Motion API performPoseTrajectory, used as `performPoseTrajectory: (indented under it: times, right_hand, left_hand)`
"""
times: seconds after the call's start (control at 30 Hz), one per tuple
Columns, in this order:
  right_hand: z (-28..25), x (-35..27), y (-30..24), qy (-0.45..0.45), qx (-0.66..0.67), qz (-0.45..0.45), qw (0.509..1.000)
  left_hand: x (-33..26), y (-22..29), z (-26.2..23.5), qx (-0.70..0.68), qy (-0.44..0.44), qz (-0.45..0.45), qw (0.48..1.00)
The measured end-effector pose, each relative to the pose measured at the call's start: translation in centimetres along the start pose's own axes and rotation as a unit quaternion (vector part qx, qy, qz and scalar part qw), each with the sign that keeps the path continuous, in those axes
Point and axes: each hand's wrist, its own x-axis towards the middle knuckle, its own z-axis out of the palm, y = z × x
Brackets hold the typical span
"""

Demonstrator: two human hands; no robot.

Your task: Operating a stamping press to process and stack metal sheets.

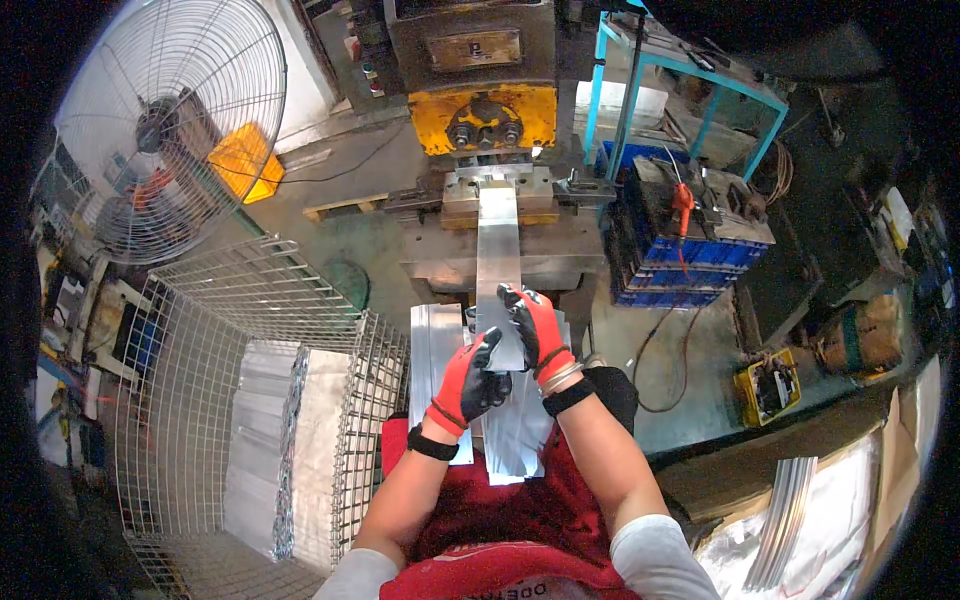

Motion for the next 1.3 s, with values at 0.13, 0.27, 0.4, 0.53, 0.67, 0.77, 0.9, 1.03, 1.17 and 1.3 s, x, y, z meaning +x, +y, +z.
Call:
performPoseTrajectory:
  times: [0.13, 0.27, 0.4, 0.53, 0.67, 0.77, 0.9, 1.03, 1.17, 1.3]
  right_hand:
    - [-1.7, 0.0, 1.3, -0.048, -0.031, -0.060, 0.997]
    - [-1.9, 0.4, 1.7, -0.031, -0.065, -0.007, 0.997]
    - [-1.4, 0.1, 1.1, -0.004, -0.084, 0.001, 0.996]
    - [-0.6, 0.3, 0.7, 0.022, -0.068, -0.007, 0.997]
    - [-0.6, 0.5, 0.6, 0.026, -0.030, 0.016, 0.999]
    - [-1.0, 0.7, 0.6, 0.015, -0.038, 0.048, 0.998]
    - [-1.2, 0.7, 0.8, 0.032, -0.061, 0.064, 0.996]
    - [-0.7, 0.5, 0.5, 0.041, -0.065, 0.064, 0.995]
    - [-0.2, 0.5, 0.3, 0.023, -0.064, 0.025, 0.997]
    - [-0.6, 0.6, 0.7, 0.030, -0.051, 0.031, 0.998]
  left_hand:
    - [0.3, -0.6, 0.3, 0.039, -0.017, 0.046, 0.998]
    - [0.4, 0.2, 0.6, -0.073, 0.009, -0.058, 0.996]
    - [0.4, 0.3, 0.6, -0.066, 0.009, -0.073, 0.995]
    - [0.6, -0.2, 0.5, -0.056, 0.036, -0.049, 0.997]
    - [0.4, 0.5, 0.9, -0.095, 0.014, -0.049, 0.994]
    - [0.6, 0.2, 0.6, -0.107, 0.001, -0.054, 0.993]
    - [0.8, -0.1, 0.6, -0.078, 0.012, -0.065, 0.995]
    - [0.9, -0.3, 0.4, -0.104, -0.007, -0.059, 0.993]
    - [0.9, -0.4, 0.2, -0.106, -0.012, -0.059, 0.993]
    - [0.7, 0.0, 0.5, -0.091, 0.005, -0.068, 0.993]
